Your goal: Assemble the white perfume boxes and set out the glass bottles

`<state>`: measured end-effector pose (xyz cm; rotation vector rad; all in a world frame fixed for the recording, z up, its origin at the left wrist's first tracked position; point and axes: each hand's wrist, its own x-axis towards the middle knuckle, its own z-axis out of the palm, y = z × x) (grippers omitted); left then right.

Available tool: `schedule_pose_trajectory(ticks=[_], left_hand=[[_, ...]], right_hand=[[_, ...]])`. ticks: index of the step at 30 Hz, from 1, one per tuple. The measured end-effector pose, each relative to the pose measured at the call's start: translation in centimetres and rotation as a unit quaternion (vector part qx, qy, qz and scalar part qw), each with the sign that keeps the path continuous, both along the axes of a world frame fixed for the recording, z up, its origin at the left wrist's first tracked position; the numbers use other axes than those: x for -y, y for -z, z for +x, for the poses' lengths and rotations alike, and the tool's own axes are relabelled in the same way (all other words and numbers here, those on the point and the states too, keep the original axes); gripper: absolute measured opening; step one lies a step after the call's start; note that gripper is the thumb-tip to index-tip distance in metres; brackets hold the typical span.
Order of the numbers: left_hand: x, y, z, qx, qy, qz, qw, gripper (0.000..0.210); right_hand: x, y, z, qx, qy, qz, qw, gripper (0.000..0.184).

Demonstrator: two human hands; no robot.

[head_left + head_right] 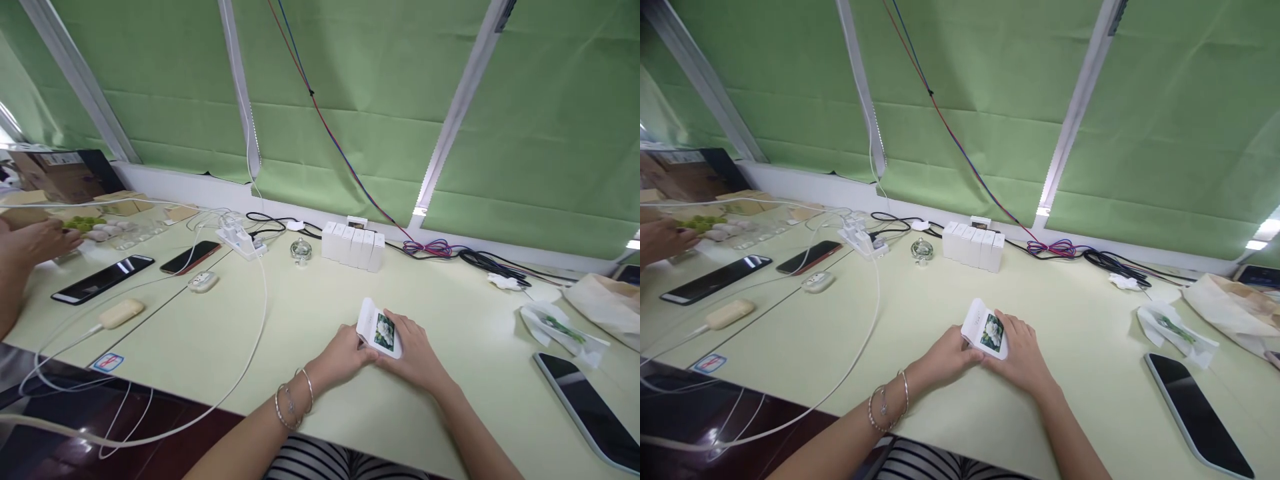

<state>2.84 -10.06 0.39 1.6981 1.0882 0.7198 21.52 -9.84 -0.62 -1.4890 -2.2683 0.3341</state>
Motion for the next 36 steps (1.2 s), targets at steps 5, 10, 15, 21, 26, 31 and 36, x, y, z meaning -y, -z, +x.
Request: schedule_pose_trajectory(ticks=[5,10,15,21,26,31,36], left_hand=[[0.3,-0.2,-0.4,0.055,-0.059,-0.007,0.997,0.047],[-0.4,-0.1,-5.5,0.016,-0.173,-0.006,0.985,0.037],[0.0,-0.3,-10.4,-0.147,-0.375,0.079,0.912,0.078],[0.3,-2.2,-8.4,-0.264,-0.246,0.311,0.879,0.058],[-2.8,0.7,-8.0,-0.367,-0.129,0.147,0.910,0.071],[-4.8,2.0,-10.2,-0.390,-0.054,0.143,0.908,0.064],[-2.0,-0.7,-7.9,-0.357,-0.103,0.249,0.895,0.067]], right_hand=[[0.1,0.1,0.1,0.008,0.000,-0.021,1.000,0.077],[-0.3,0.1,1.5,0.086,0.020,-0.034,0.996,0.073],[-0.6,1.0,4.5,0.147,0.035,-0.026,0.988,0.075],[-0.8,1.8,4.7,0.166,0.031,-0.027,0.985,0.076],[-0.4,1.8,4.4,0.177,0.046,0.041,0.982,0.070],[-0.1,1.2,4.3,0.119,0.035,0.056,0.991,0.046],[-0.9,-0.9,3.8,-0.041,0.187,0.033,0.981,0.045]])
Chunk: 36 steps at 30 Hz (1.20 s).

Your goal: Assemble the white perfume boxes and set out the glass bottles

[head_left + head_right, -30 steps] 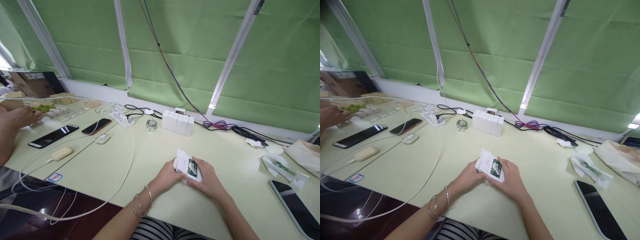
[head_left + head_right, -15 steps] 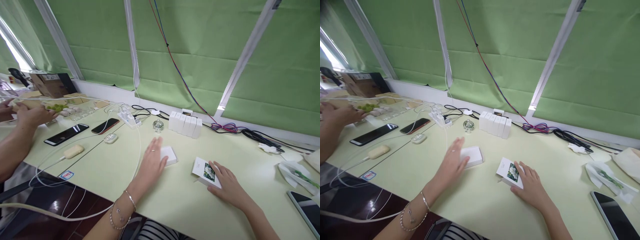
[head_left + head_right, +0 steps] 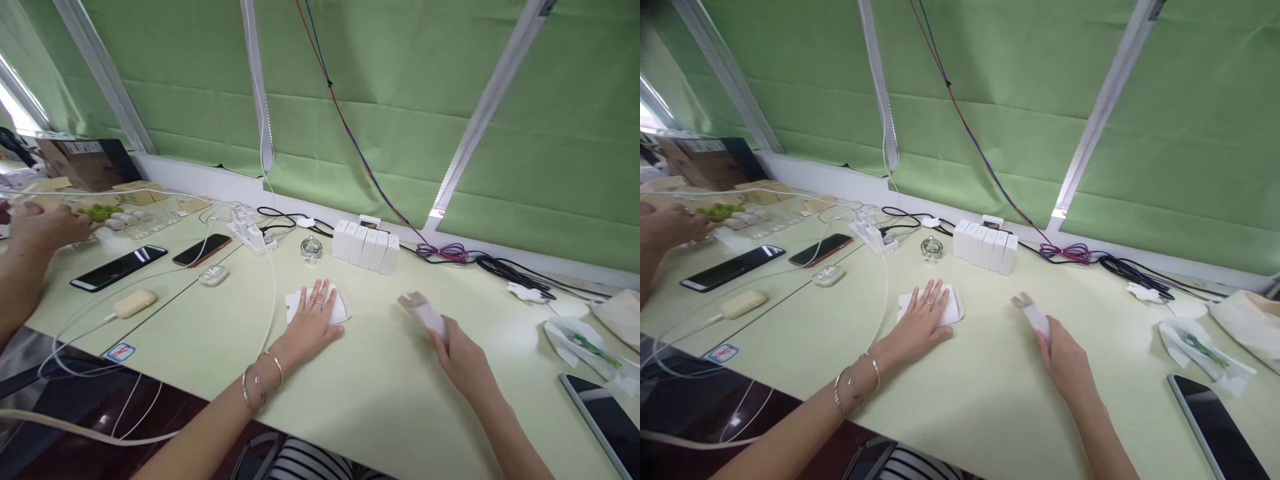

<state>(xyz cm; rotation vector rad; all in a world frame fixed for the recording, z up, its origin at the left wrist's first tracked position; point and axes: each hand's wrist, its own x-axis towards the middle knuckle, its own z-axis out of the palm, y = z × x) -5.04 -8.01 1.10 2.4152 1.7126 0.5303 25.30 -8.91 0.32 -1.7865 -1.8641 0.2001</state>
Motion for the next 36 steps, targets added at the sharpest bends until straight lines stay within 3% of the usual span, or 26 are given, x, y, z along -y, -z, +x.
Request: schedule_pose_trajectory(ticks=[2,4,6,8,10,13,17,21,22,24,26,28,30,32,34,36], left_hand=[[2.0,-1.3,2.3,0.121,-0.008,-0.003,0.993,0.065],[3.9,-2.1,4.9,0.296,0.001,-0.108,0.949,0.070],[5.1,-2.5,7.3,0.472,0.032,-0.246,0.846,0.075],[5.6,-2.4,8.9,0.612,0.053,-0.272,0.741,0.064],[5.6,-2.1,9.6,0.690,0.037,-0.257,0.675,0.050],[5.5,-1.7,9.2,0.716,-0.008,-0.255,0.649,0.042],[5.4,-1.2,8.1,0.683,-0.059,-0.276,0.674,0.044],[5.6,-0.5,7.3,0.646,-0.098,-0.283,0.702,0.058],[5.6,-0.3,7.0,0.630,-0.110,-0.272,0.719,0.065],[5.6,0.0,5.9,0.566,-0.136,-0.209,0.786,0.070],[5.4,0.3,4.3,0.441,-0.150,-0.098,0.879,0.062],[5.1,0.8,2.5,0.274,-0.154,-0.009,0.949,0.050],[4.8,1.3,0.6,0.158,-0.152,-0.013,0.976,0.040],[4.7,1.6,-1.3,0.112,-0.127,-0.026,0.985,0.030],[4.9,1.8,-3.3,0.119,-0.123,-0.023,0.985,0.026],[5.2,1.9,-5.3,0.132,-0.172,-0.009,0.976,0.025]], right_hand=[[-0.1,-1.1,-1.3,-0.171,0.092,0.031,0.981,0.047],[0.3,-2.1,-3.5,-0.398,0.126,0.067,0.906,0.047],[1.3,-2.7,-6.4,-0.587,0.110,0.070,0.799,0.046],[2.7,-2.7,-9.1,-0.680,0.100,0.045,0.725,0.046],[4.1,-2.5,-10.9,-0.719,0.094,0.031,0.688,0.048],[5.4,-1.8,-11.6,-0.723,0.070,0.006,0.687,0.053],[5.9,-1.5,-11.0,-0.651,0.062,-0.038,0.756,0.063],[5.9,-2.9,-10.9,-0.489,0.061,-0.027,0.870,0.047],[5.7,-3.5,-10.9,-0.430,0.067,0.000,0.900,0.043],[4.5,-5.1,-11.1,-0.307,0.066,0.103,0.944,0.037],[2.4,-6.5,-11.6,-0.193,0.007,0.235,0.953,0.033],[-0.1,-6.7,-12.8,-0.078,-0.119,0.292,0.946,0.037],[-2.3,-5.5,-14.5,0.061,-0.249,0.202,0.945,0.043],[-3.3,-3.1,-16.2,0.183,-0.333,0.048,0.924,0.044],[-3.4,-0.6,-17.4,0.241,-0.348,-0.050,0.905,0.048],[-3.0,1.1,-18.0,0.251,-0.338,-0.082,0.903,0.053]])
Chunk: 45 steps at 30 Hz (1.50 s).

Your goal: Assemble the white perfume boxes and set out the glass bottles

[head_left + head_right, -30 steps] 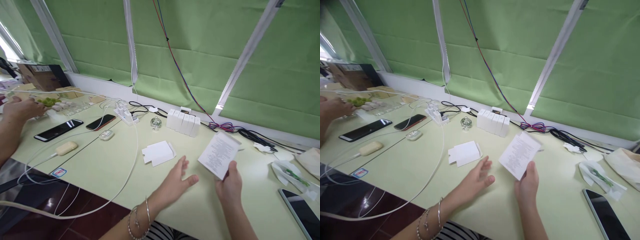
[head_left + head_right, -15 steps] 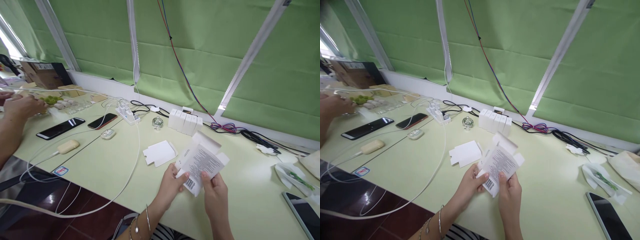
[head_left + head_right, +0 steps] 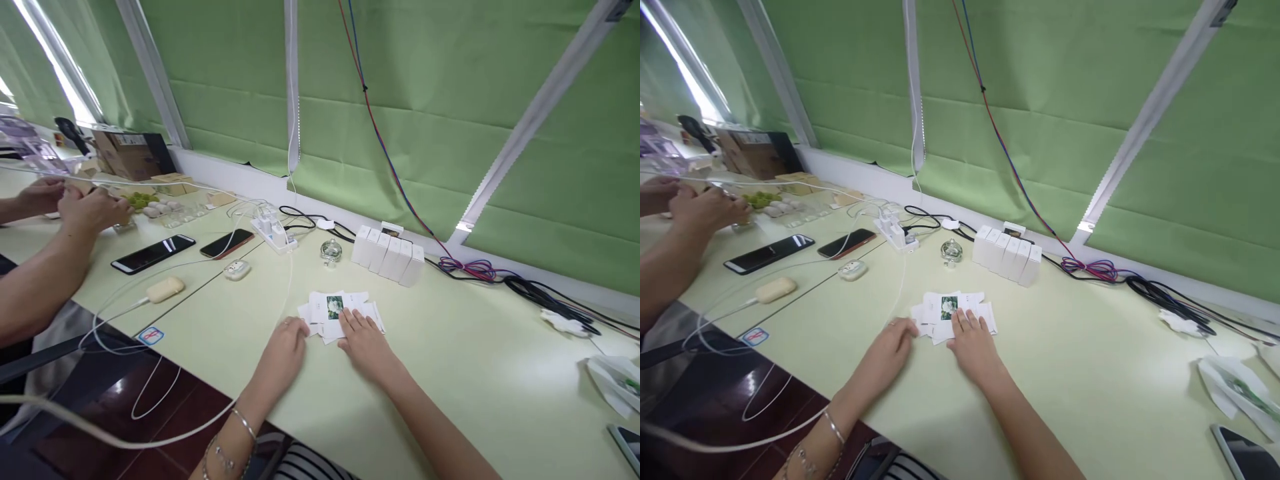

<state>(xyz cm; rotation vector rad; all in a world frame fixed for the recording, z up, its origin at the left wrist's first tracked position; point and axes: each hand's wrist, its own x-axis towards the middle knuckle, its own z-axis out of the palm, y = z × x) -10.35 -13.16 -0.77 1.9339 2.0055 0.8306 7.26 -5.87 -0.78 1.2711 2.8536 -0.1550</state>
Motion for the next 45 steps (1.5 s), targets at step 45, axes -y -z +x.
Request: schedule_pose_trajectory(ticks=[45], left_hand=[[0.3,-0.3,-3.3,0.142,-0.189,0.038,0.971,0.048]], right_hand=[[-4.5,-14.0,8.9,-0.211,0.005,0.006,0.978,0.073]])
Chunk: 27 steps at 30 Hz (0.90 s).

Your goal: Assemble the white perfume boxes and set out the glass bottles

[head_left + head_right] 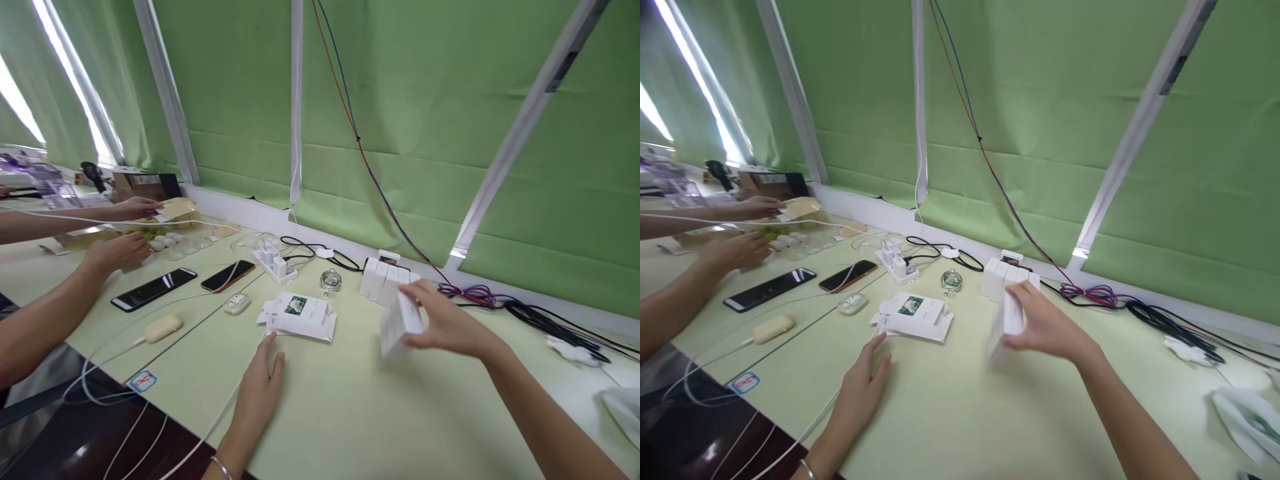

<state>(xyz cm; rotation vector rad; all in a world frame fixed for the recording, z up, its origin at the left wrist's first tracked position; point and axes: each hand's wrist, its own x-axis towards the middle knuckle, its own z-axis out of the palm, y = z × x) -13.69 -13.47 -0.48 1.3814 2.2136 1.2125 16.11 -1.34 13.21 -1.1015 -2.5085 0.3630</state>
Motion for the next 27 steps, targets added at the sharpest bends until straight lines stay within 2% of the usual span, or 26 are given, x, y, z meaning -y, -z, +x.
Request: schedule_pose_trajectory(ticks=[3,6,8,11,13,15,18,21,23,25,27], left_hand=[[0.1,-1.7,2.6,0.014,0.068,0.011,0.998,0.045],[-0.5,-4.1,7.3,0.041,0.228,0.025,0.972,0.044],[-1.4,-5.5,10.7,0.068,0.356,0.030,0.932,0.053],[-3.4,-6.8,14.7,0.062,0.459,0.020,0.886,0.083],[-4.5,-7.3,16.0,0.034,0.497,0.002,0.867,0.090],[-5.1,-7.5,16.2,-0.002,0.518,0.002,0.855,0.090],[-5.1,-7.4,15.5,-0.055,0.516,0.014,0.855,0.090],[-4.4,-6.7,14.7,-0.076,0.502,-0.002,0.862,0.092],[-3.9,-6.3,14.3,-0.046,0.486,-0.023,0.873,0.096],[-3.8,-6.0,14.1,0.026,0.454,-0.050,0.889,0.095],[-3.9,-5.9,13.9,0.122,0.415,-0.071,0.899,0.081]], right_hand=[[4.2,3.7,3.6,-0.052,0.014,-0.080,0.995,0.080],[6.5,7.9,5.0,-0.170,0.048,-0.168,0.970,0.089],[7.3,10.2,4.8,-0.254,0.064,-0.220,0.940,0.096],[7.7,12.2,3.7,-0.310,0.076,-0.270,0.908,0.090],[7.7,12.6,3.2,-0.303,0.077,-0.261,0.913,0.082],[7.6,12.5,3.2,-0.262,0.083,-0.220,0.936,0.082],[7.5,12.2,4.0,-0.138,0.097,-0.146,0.975,0.089],[7.6,12.2,4.6,-0.023,0.089,-0.106,0.990,0.094],[7.8,12.3,4.7,0.013,0.079,-0.094,0.992,0.095],[8.0,12.4,4.5,0.034,0.075,-0.082,0.993,0.096],[8.1,12.5,4.3,0.057,0.088,-0.074,0.992,0.095]])
